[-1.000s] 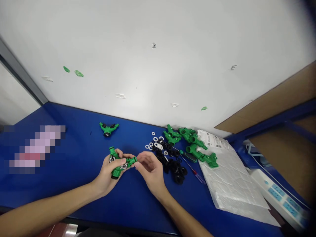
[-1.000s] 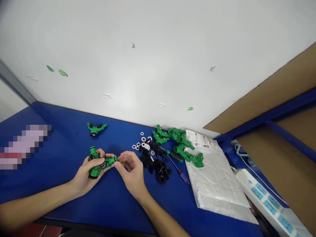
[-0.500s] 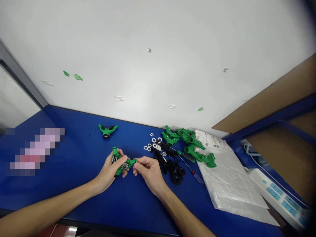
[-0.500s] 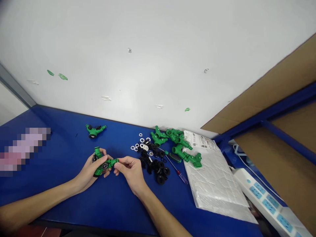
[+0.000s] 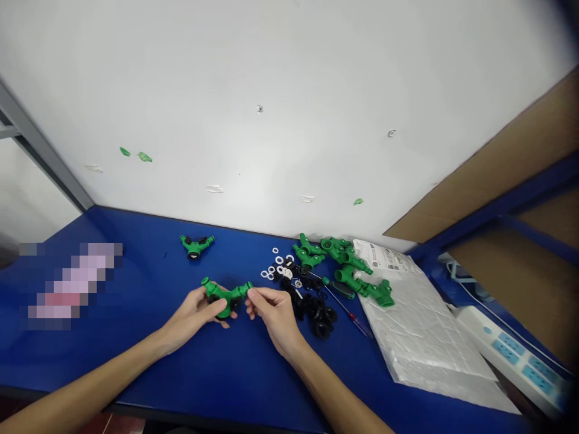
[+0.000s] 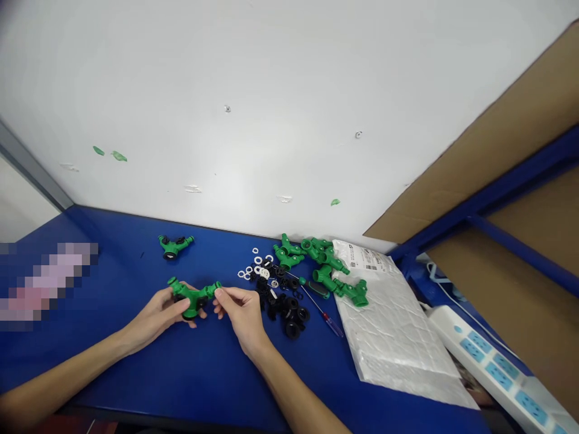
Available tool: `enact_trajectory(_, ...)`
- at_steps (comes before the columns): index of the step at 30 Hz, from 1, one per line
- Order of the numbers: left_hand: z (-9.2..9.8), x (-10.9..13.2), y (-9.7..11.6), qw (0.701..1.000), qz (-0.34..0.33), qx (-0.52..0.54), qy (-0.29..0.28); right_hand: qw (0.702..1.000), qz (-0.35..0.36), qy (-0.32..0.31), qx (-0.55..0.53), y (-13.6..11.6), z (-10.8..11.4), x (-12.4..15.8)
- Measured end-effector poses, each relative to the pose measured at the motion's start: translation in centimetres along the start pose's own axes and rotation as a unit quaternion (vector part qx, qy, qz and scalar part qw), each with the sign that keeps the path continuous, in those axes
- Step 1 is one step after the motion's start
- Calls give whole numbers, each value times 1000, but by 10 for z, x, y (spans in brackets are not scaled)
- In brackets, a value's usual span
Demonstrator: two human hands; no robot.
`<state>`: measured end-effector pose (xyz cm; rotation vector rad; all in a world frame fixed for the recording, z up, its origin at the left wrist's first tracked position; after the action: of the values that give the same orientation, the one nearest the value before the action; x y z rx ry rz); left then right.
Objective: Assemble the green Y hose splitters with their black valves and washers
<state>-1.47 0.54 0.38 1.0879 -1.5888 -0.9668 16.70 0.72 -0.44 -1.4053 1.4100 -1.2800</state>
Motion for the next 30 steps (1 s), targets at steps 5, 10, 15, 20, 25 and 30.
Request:
enact_trajectory(5, 49, 8, 18, 962, -38, -143, 231, 998, 29, -3, 55, -5, 7, -3)
enact_trajectory(10, 99, -5, 32, 869, -62, -338, 357, 996, 53, 3, 73, -11, 18, -7)
enact_trajectory(15, 106, -40, 45, 842, -77, -391, 364, 983, 118, -10, 140, -19, 23, -10)
enact_trajectory(20, 92, -60, 54, 813, -111, -465, 333, 954, 185, 50, 231, -42, 54, -24)
enact_trajectory(25, 81, -51, 55, 742, -167, -538, 363, 907, 228, 119, 334, -73, 99, -28)
enact_trajectory(30, 44, -39, 41, 728, -316, -557, 244, 762, 277, -23, 585, -66, 87, -17)
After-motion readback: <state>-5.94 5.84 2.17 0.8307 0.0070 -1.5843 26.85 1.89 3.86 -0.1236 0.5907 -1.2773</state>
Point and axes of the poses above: each hand's wrist, its own x-axis away from the middle knuckle, its own z-axis out of the back of the hand, y = z × x, the point moved 1 cm from there along -x, towards the middle knuckle, and after that the axes turned 12 degrees about y, right-handed, at the moved point
